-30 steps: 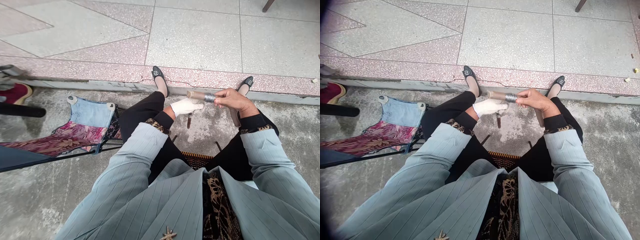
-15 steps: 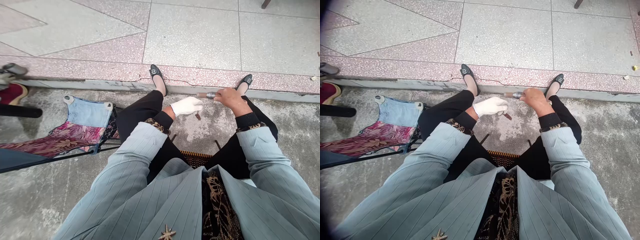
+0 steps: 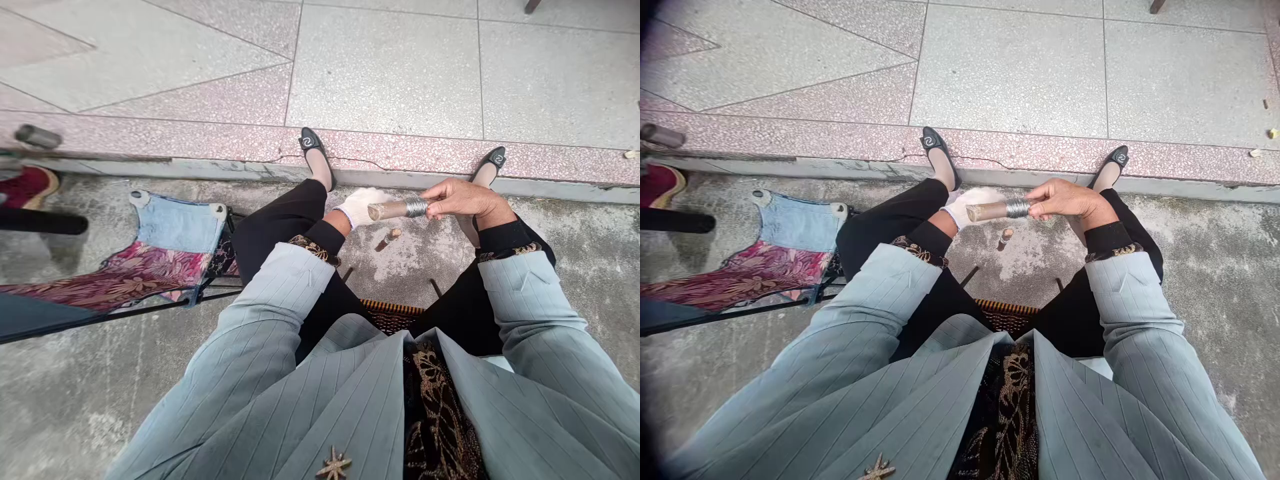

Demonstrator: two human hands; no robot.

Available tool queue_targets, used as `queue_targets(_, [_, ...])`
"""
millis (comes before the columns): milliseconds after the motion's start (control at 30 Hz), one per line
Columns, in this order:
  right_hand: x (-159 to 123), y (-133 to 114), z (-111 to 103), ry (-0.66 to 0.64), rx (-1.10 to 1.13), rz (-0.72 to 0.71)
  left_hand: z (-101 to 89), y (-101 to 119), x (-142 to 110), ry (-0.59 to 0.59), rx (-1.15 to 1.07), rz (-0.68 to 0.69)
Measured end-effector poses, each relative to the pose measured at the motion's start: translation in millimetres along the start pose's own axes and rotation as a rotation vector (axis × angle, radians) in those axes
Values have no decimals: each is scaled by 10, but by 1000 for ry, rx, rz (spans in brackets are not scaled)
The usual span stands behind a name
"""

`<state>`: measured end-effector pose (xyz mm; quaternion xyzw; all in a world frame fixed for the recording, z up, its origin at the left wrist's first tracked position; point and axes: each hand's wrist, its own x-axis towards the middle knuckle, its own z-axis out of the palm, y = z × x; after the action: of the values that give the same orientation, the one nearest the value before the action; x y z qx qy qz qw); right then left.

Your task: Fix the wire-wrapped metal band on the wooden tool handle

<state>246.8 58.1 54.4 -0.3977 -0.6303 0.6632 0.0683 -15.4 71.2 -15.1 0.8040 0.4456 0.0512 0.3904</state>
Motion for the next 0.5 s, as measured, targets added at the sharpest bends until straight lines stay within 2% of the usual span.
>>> queue_targets(67, [26, 0, 21, 12, -7, -19, -6, 66, -23, 24, -134, 104])
queue_targets(133, [44, 16, 35, 29, -2, -23, 25, 166, -58, 34, -486, 250])
queue_targets(167, [48, 26, 37, 42, 12, -18, 61, 215, -71, 26, -665, 273])
queue_targets(233, [44, 45, 30, 96, 57, -4, 170, 290, -75, 70, -956, 191])
queue_targets(300, [31, 59, 9, 176, 102, 3, 292, 321, -51, 149, -1157, 23])
queue_targets(400, [13, 69, -24, 231, 153, -3, 393, 307, 12, 336, -1252, -79])
queue_targets(500, [16, 69, -13, 151, 190, -13, 338, 292, 54, 475, -1129, -60])
